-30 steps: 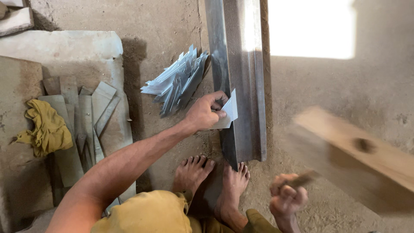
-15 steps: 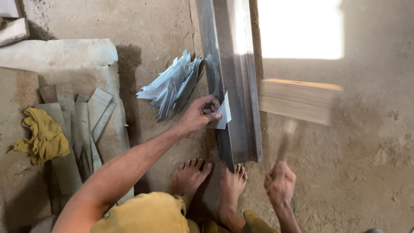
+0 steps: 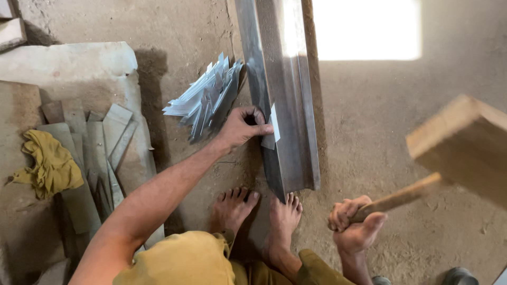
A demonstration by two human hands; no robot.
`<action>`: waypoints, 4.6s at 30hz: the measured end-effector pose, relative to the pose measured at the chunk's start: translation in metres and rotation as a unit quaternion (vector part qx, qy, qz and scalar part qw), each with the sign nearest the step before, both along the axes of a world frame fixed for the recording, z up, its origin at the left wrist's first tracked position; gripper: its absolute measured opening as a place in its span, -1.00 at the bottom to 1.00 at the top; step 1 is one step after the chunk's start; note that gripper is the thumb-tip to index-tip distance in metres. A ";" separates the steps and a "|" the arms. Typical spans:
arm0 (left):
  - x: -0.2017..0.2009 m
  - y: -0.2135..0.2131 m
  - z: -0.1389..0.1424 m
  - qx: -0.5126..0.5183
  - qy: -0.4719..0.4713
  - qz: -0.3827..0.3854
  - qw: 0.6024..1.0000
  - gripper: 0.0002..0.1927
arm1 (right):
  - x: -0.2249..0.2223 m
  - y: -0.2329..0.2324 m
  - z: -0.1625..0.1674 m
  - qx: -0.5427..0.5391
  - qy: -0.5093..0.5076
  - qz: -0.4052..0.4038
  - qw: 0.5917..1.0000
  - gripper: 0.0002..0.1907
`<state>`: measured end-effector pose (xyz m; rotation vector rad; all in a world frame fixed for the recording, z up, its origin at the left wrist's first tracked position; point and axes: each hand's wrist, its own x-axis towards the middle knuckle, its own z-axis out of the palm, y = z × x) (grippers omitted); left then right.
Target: The person kneels on the workshop floor and bends small white sheet pieces one at a time over a steel angle bar, holding each piece against the bar and striking it with a wooden mallet to fold it. Finished folded pieces are placed in a growing pile beside the bar.
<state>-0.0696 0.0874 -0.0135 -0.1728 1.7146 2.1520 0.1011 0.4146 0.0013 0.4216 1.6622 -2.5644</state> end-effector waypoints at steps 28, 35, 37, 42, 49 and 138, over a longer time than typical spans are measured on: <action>-0.110 0.079 0.042 -0.545 0.076 -0.336 0.765 -0.85 | 0.001 0.016 0.015 0.341 -0.220 0.015 0.914 -0.67; -0.150 0.085 0.044 -0.475 -0.085 -0.432 0.762 -0.76 | -0.033 -0.002 0.049 0.409 -0.175 0.058 0.894 -0.60; -0.149 0.086 0.046 -0.474 -0.074 -0.437 0.761 -0.78 | -0.034 -0.006 0.050 0.419 -0.175 0.122 0.882 -0.61; -0.149 0.084 0.046 -0.436 -0.111 -0.406 0.795 -0.86 | -0.026 -0.005 0.047 0.424 -0.206 0.054 0.880 -0.58; -0.149 0.081 0.036 -0.410 -0.114 -0.403 0.810 -0.92 | -0.015 -0.010 0.041 0.449 -0.194 0.092 0.867 -0.63; 0.043 0.028 -0.048 0.233 -0.117 0.291 0.921 -0.87 | -0.017 -0.024 0.031 0.473 0.028 0.179 0.862 -0.54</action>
